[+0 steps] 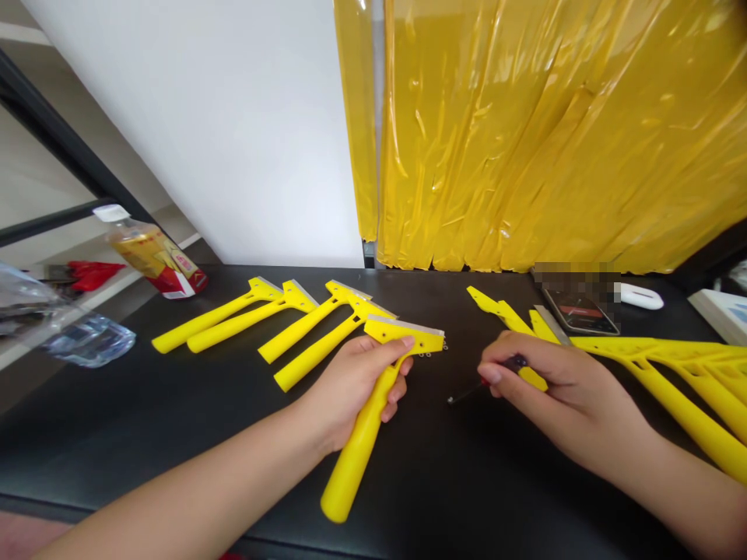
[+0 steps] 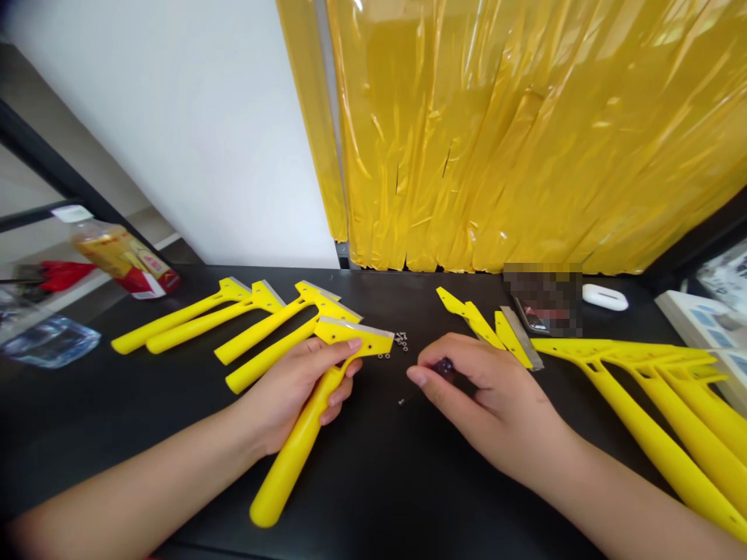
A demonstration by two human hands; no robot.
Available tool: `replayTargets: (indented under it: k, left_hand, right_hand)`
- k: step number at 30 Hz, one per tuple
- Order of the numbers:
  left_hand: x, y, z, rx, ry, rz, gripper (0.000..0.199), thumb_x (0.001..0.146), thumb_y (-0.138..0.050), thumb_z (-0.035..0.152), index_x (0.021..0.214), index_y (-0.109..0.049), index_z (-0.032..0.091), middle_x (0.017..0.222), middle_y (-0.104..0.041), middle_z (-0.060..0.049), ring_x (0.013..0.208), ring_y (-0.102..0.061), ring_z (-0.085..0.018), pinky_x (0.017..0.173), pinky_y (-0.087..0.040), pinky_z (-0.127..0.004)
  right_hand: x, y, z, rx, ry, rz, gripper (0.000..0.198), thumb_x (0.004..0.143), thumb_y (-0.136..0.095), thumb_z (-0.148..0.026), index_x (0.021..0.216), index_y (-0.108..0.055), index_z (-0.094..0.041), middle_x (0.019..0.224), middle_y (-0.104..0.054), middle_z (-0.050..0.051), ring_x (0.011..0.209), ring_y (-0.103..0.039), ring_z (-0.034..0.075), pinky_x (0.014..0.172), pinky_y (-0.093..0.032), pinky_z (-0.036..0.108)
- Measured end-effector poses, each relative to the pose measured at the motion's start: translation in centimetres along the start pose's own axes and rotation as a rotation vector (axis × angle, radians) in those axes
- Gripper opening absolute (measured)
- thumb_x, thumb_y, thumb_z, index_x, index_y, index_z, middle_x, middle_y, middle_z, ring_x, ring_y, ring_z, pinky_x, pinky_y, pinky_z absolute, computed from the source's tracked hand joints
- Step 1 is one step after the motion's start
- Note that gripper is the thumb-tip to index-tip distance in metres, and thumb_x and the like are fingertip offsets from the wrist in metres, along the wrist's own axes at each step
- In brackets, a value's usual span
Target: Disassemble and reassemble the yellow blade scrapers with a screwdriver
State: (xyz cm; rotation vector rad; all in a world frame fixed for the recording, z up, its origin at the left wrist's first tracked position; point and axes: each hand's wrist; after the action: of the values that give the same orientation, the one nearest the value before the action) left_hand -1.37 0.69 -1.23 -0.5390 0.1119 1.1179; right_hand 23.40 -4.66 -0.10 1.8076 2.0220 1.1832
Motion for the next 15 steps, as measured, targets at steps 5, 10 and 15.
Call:
replayTargets:
  k: [5,10,15]
  left_hand:
    - [-0.08,-0.03,0.13,0.015,0.017,0.002,0.033,0.094,-0.076,0.041,0.078,-0.06,0.018,0.065,-0.053,0.004,0.044,-0.044,-0.006,0.037,-0.036,-0.018]
    - [0.0,0.1,0.08,0.006,0.016,-0.003,0.032,0.094,-0.077,0.04,0.078,-0.061,0.018,0.067,-0.054,0.003,0.045,-0.045,-0.007,0.037,-0.037,-0.018]
    - [0.09,0.25,-0.11,0.017,-0.019,-0.018,0.031,0.095,-0.075,0.04,0.079,-0.062,0.018,0.071,-0.054,0.003,0.047,-0.045,-0.007,0.037,-0.037,-0.018]
  right_hand:
    - [0.12,-0.01,0.05,-0.008,0.005,0.016,0.017,0.106,-0.064,-0.038,0.092,-0.068,-0.028,0.08,-0.07,-0.003,0.07,-0.066,0.014,0.066,-0.05,0.027]
    - [0.01,0.08,0.08,-0.015,0.008,0.025,0.018,0.106,-0.063,-0.038,0.092,-0.068,-0.028,0.078,-0.07,-0.003,0.069,-0.067,0.015,0.065,-0.051,0.028]
    - [-0.03,0.02,0.11,-0.026,0.013,0.029,0.018,0.107,-0.062,-0.038,0.093,-0.067,-0.028,0.079,-0.07,-0.003,0.069,-0.067,0.014,0.065,-0.051,0.027]
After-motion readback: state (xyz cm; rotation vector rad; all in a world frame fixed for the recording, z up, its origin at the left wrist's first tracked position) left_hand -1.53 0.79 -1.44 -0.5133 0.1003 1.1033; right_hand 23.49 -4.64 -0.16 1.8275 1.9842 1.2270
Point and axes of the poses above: each hand's wrist, its own x-axis towards the middle knuckle, its own y-axis out of the back of the hand, z = x × y
